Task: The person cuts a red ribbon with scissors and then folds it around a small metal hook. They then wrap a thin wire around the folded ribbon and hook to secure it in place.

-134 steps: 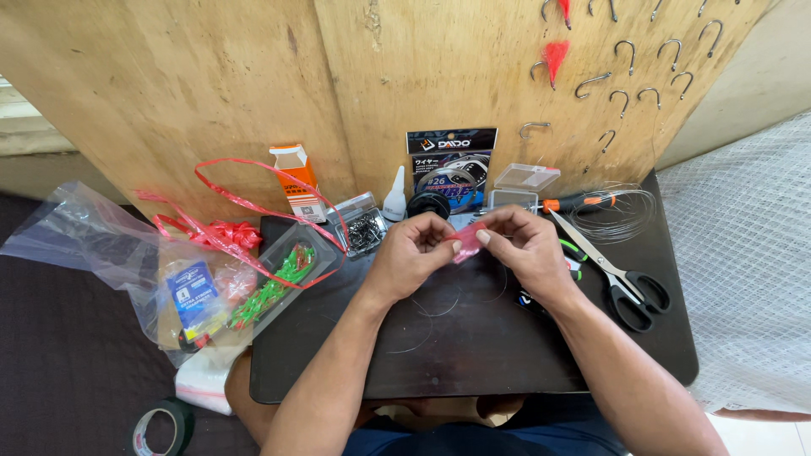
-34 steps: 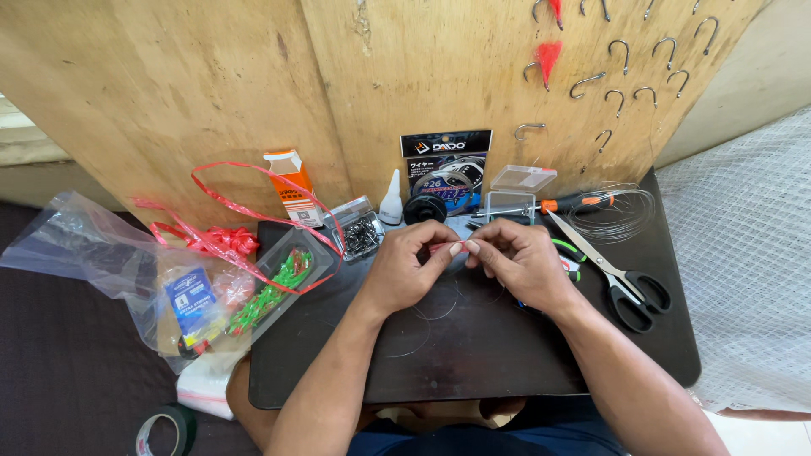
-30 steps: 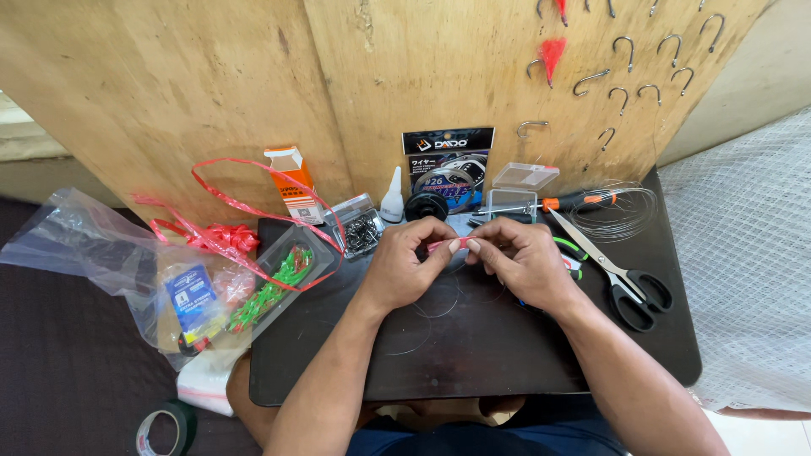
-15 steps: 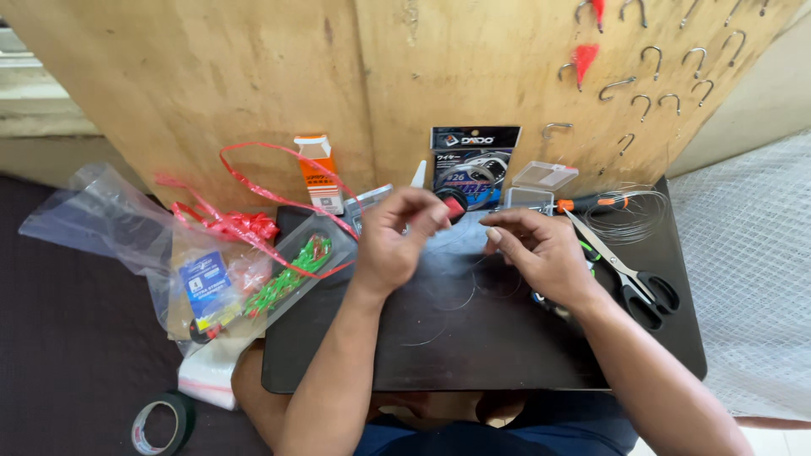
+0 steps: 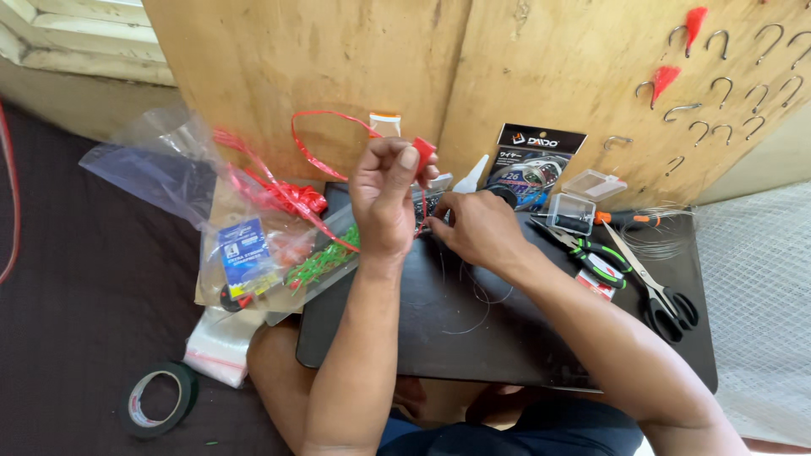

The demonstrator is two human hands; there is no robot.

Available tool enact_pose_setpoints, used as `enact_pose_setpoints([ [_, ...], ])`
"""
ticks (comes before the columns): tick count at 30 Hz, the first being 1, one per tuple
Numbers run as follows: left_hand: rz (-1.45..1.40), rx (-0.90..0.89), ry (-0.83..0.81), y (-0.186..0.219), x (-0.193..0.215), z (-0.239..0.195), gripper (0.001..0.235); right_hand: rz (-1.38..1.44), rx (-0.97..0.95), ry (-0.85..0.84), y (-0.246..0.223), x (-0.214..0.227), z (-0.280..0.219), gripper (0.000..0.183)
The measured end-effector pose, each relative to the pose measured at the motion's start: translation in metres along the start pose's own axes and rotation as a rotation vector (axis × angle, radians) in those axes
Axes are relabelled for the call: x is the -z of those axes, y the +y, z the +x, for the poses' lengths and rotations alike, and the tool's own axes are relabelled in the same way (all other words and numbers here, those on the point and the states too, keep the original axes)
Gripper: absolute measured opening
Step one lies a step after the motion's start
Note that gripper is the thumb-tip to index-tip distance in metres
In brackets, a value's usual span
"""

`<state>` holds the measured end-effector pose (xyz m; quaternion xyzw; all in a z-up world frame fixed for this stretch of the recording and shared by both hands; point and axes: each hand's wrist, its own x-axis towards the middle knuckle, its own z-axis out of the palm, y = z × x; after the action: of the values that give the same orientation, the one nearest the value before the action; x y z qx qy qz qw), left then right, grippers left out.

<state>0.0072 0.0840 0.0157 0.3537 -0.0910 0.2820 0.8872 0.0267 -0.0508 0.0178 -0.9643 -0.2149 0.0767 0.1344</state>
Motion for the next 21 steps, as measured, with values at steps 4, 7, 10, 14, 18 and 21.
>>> enact_pose_setpoints([
  [4, -0.006, 0.021, 0.003, -0.006, 0.004, 0.000, 0.016, 0.002, -0.033, 0.009, 0.005, -0.021, 0.013, 0.022],
  [7, 0.025, 0.030, 0.001, -0.009, 0.006, -0.001, 0.017, -0.004, -0.074, 0.015, 0.007, -0.014, 0.014, 0.024],
  [10, 0.056, 0.037, -0.009, -0.012, 0.008, 0.000, 0.017, 0.021, -0.086, 0.045, 0.007, 0.009, 0.009, 0.023],
  [14, 0.161, 0.077, -0.044, -0.012, 0.006, -0.003, 0.015, 0.210, -0.094, 0.043, 0.018, 0.032, 0.000, 0.019],
  [18, 0.346, 0.057, -0.132, -0.013, 0.000, -0.003, 0.011, 0.600, -0.059, 0.044, 0.041, 0.046, -0.012, 0.009],
  [21, 0.441, 0.085, -0.185, -0.009, -0.010, -0.007, 0.012, 0.755, 0.004, 0.117, 0.061, 0.059, -0.025, 0.007],
])
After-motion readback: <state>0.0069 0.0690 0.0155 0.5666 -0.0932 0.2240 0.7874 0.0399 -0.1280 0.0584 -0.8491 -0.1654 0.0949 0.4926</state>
